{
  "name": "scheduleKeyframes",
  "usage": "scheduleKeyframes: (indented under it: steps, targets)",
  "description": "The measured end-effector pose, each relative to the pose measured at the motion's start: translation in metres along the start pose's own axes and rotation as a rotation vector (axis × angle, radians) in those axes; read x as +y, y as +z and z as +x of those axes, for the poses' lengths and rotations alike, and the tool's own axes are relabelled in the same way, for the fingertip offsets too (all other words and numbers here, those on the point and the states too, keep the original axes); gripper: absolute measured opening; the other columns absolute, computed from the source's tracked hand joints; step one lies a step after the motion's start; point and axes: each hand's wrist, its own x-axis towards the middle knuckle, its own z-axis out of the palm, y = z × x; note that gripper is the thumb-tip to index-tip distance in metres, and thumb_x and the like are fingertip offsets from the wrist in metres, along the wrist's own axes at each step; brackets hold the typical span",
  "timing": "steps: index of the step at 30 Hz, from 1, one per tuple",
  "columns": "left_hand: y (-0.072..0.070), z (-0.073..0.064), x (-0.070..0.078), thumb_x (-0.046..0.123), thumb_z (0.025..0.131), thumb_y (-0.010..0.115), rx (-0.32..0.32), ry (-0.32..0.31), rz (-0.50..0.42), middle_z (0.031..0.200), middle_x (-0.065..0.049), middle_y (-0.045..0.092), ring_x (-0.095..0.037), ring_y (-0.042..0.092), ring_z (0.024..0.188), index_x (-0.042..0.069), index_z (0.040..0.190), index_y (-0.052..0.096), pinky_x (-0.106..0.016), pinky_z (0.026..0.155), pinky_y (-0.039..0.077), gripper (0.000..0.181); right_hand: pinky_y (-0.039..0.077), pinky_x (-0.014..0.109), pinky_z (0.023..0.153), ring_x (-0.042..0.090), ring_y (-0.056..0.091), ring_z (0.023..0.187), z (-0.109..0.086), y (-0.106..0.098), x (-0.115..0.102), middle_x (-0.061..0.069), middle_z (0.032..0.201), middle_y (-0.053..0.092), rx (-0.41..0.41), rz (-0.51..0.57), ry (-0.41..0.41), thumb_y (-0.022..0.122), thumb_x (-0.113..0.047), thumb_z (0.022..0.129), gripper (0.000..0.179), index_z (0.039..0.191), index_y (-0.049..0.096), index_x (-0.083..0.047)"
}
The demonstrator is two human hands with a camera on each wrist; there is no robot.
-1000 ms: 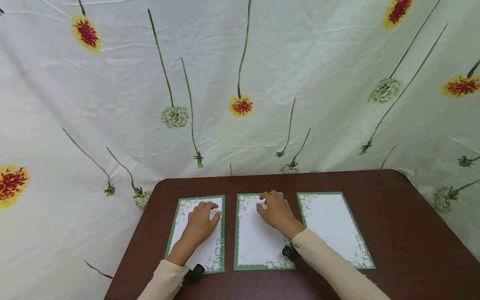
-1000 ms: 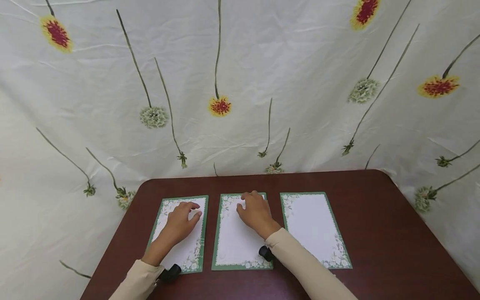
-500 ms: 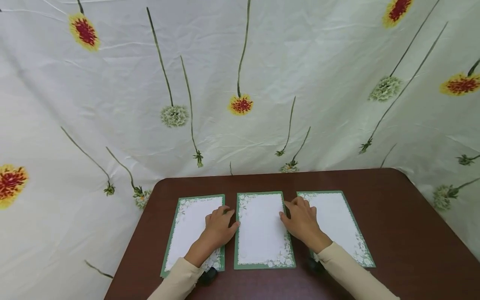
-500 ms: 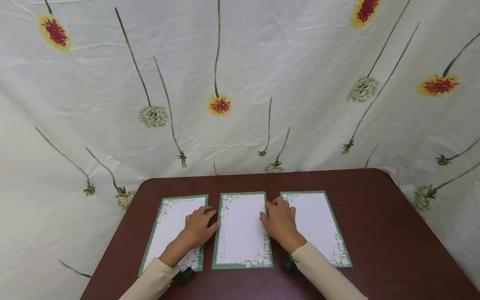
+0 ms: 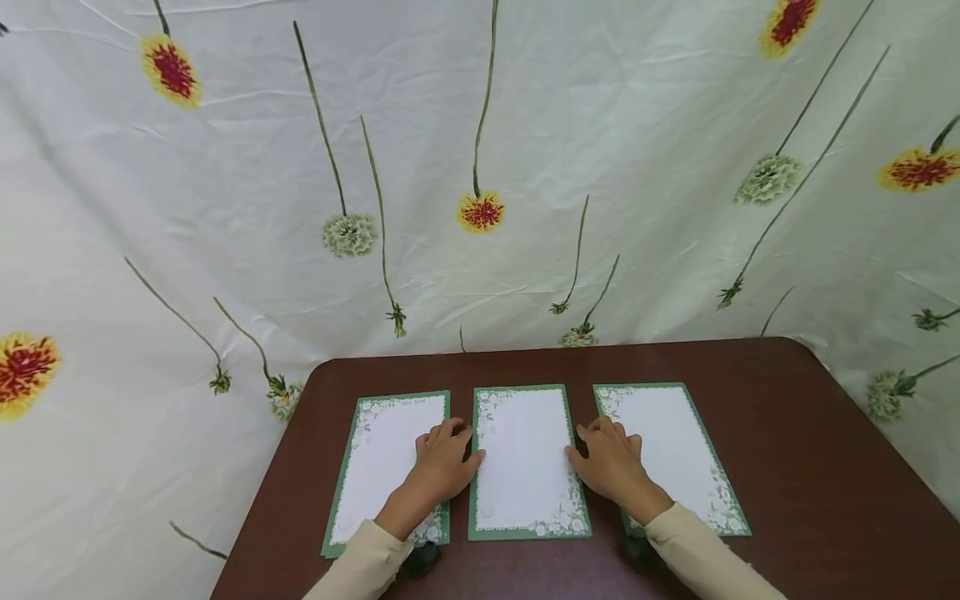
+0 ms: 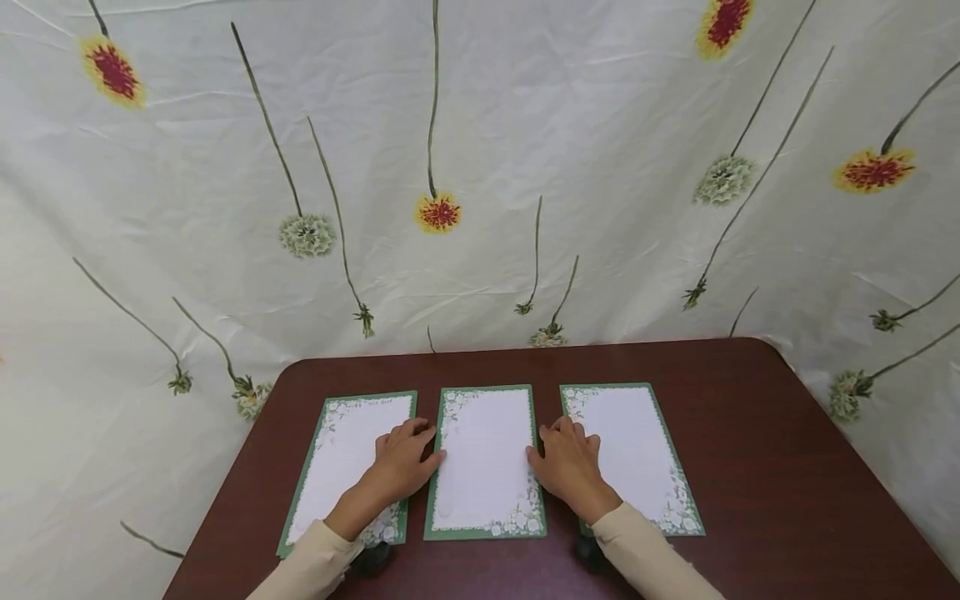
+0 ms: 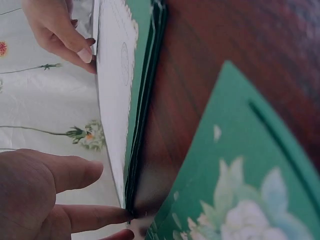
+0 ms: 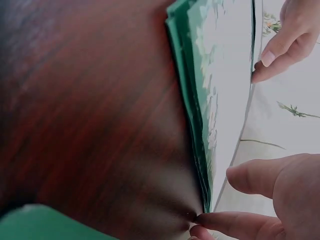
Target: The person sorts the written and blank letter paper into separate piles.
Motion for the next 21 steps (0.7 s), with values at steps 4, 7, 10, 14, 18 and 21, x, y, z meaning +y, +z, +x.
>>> scheduleKeyframes:
  steps: [4, 7, 10, 14, 18, 21]
  targets:
    - [0.0002, -0.0008, 0.0006, 0.029, 0.108, 0.061, 0.01, 0.008, -0.012, 0.155, -0.026, 0.044, -0.046, 0.041, 0.143, -0.005, 0.148, 0.057, -0.069, 0.11, 0.026, 0.052, 0.027, 0.05, 0.081, 0.037, 0.051, 0.116, -0.0008, 0.0012, -0.0011, 0.019, 0.138, 0.056, 0.003, 0.022, -0.002, 0.066, -0.032, 0.105, 0.052, 0.145, 0.062, 0.001]
    - [0.0008, -0.0015, 0.0014, 0.028, 0.108, 0.061, 0.011, 0.006, -0.012, 0.155, -0.026, 0.045, -0.046, 0.041, 0.143, -0.005, 0.148, 0.056, -0.069, 0.11, 0.026, 0.053, 0.026, 0.049, 0.08, 0.035, 0.051, 0.114, -0.0012, 0.0029, -0.0021, 0.018, 0.136, 0.056, 0.01, 0.036, -0.007, 0.066, -0.03, 0.104, 0.052, 0.145, 0.062, 0.001]
    - [0.0027, -0.0019, 0.0018, 0.029, 0.108, 0.061, 0.008, 0.002, 0.004, 0.155, -0.025, 0.045, -0.045, 0.041, 0.143, -0.005, 0.149, 0.056, -0.068, 0.111, 0.026, 0.053, 0.025, 0.049, 0.08, 0.034, 0.05, 0.112, -0.0013, 0.0053, -0.0031, 0.018, 0.135, 0.056, 0.014, 0.04, -0.008, 0.067, -0.029, 0.103, 0.052, 0.145, 0.062, 0.002]
    - [0.0043, -0.0021, 0.0026, 0.028, 0.108, 0.061, 0.006, 0.003, 0.018, 0.155, -0.026, 0.046, -0.044, 0.042, 0.143, -0.007, 0.149, 0.054, -0.068, 0.11, 0.026, 0.055, 0.025, 0.048, 0.079, 0.035, 0.05, 0.113, -0.0015, 0.008, -0.0043, 0.018, 0.134, 0.056, 0.024, 0.032, -0.014, 0.068, -0.029, 0.103, 0.053, 0.145, 0.062, 0.002]
    - [0.0035, -0.002, 0.0044, 0.028, 0.107, 0.061, 0.006, 0.006, 0.024, 0.155, -0.026, 0.047, -0.043, 0.042, 0.144, -0.008, 0.149, 0.054, -0.068, 0.111, 0.026, 0.056, 0.024, 0.048, 0.079, 0.036, 0.05, 0.113, -0.0023, 0.0088, -0.0054, 0.019, 0.134, 0.056, 0.034, 0.033, -0.025, 0.069, -0.028, 0.102, 0.053, 0.144, 0.062, 0.004]
    - [0.0034, -0.0014, 0.0052, 0.028, 0.107, 0.061, 0.004, 0.006, 0.037, 0.156, -0.026, 0.047, -0.042, 0.042, 0.145, -0.009, 0.149, 0.053, -0.068, 0.111, 0.026, 0.057, 0.024, 0.048, 0.079, 0.036, 0.051, 0.113, -0.0024, 0.009, -0.0059, 0.019, 0.133, 0.056, 0.042, 0.029, -0.027, 0.07, -0.028, 0.102, 0.054, 0.144, 0.062, 0.005]
